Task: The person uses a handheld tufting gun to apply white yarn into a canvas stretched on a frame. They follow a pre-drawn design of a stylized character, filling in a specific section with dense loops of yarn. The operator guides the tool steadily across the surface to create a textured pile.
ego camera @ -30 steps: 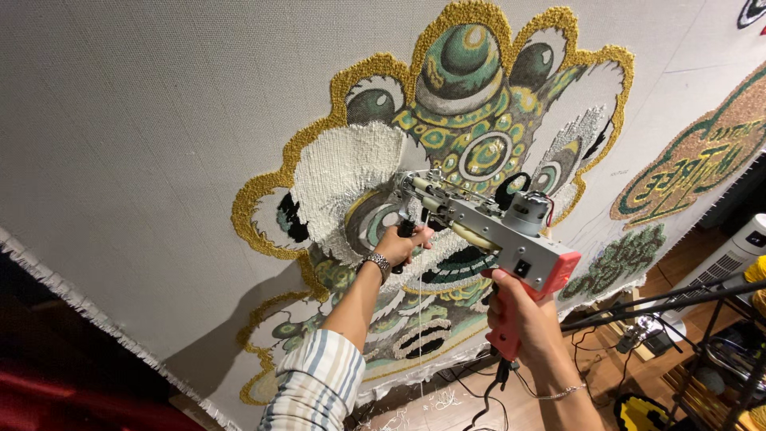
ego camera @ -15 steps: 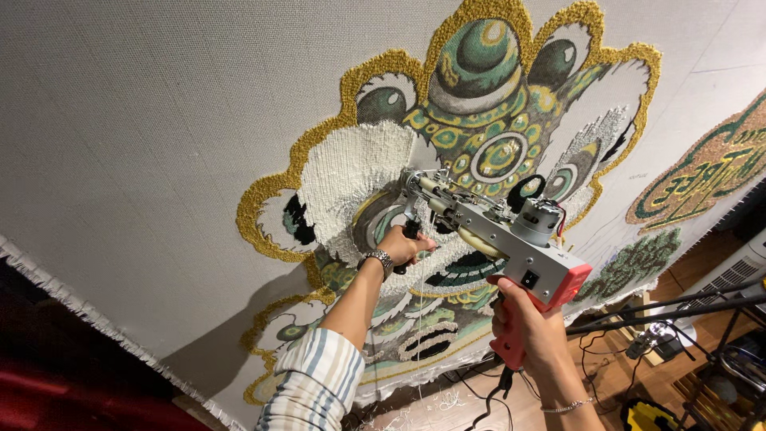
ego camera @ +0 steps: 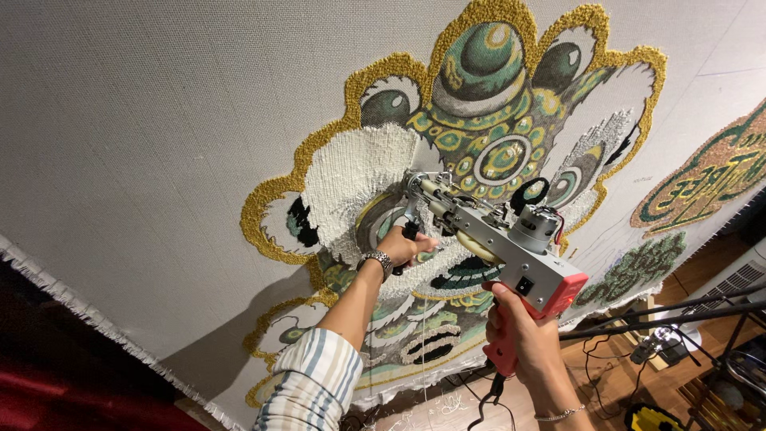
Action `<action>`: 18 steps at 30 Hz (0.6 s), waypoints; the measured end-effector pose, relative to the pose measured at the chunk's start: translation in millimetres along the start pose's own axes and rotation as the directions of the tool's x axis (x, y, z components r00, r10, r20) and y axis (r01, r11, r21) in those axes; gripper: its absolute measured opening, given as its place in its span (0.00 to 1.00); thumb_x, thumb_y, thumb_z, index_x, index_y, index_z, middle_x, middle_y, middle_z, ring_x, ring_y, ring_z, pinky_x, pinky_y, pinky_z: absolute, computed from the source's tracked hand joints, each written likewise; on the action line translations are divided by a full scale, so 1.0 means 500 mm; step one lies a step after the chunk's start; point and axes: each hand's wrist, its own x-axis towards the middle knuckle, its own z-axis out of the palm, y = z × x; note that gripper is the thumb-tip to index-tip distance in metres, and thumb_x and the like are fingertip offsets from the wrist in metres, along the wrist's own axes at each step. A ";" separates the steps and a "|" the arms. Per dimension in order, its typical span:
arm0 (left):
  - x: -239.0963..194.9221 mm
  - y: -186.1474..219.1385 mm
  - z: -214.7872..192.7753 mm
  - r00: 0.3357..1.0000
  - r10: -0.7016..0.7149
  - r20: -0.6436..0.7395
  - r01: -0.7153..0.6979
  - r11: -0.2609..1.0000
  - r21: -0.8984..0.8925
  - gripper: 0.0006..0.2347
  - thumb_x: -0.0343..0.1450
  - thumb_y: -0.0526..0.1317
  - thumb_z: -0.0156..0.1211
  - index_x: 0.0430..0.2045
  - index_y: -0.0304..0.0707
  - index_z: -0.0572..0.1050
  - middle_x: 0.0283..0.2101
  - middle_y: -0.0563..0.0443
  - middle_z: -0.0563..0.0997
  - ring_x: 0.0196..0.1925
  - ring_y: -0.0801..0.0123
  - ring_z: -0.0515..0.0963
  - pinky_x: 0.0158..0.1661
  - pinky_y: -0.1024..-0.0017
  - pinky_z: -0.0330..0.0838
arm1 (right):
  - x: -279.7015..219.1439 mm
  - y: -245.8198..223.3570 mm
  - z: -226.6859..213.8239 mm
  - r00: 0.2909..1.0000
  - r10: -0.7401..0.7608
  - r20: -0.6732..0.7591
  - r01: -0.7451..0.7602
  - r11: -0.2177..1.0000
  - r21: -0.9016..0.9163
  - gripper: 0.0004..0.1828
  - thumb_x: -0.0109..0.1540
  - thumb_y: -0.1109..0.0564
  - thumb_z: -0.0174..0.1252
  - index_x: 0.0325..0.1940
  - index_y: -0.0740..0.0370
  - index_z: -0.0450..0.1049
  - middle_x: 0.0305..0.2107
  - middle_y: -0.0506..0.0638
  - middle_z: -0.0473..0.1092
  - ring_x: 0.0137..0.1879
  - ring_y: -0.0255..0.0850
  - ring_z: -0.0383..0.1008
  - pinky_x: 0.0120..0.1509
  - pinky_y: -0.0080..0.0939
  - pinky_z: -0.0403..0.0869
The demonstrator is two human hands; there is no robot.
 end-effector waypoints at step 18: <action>-0.032 0.057 -0.022 0.975 -0.011 -0.220 0.028 0.997 0.075 0.17 0.74 0.54 0.58 0.30 0.40 0.85 0.26 0.55 0.84 0.13 0.78 0.68 0.17 0.72 0.63 | -0.008 -0.002 0.041 0.998 0.033 -0.059 -0.033 0.999 0.010 0.12 0.59 0.51 0.63 0.36 0.63 0.74 0.17 0.48 0.62 0.18 0.39 0.61 0.19 0.40 0.60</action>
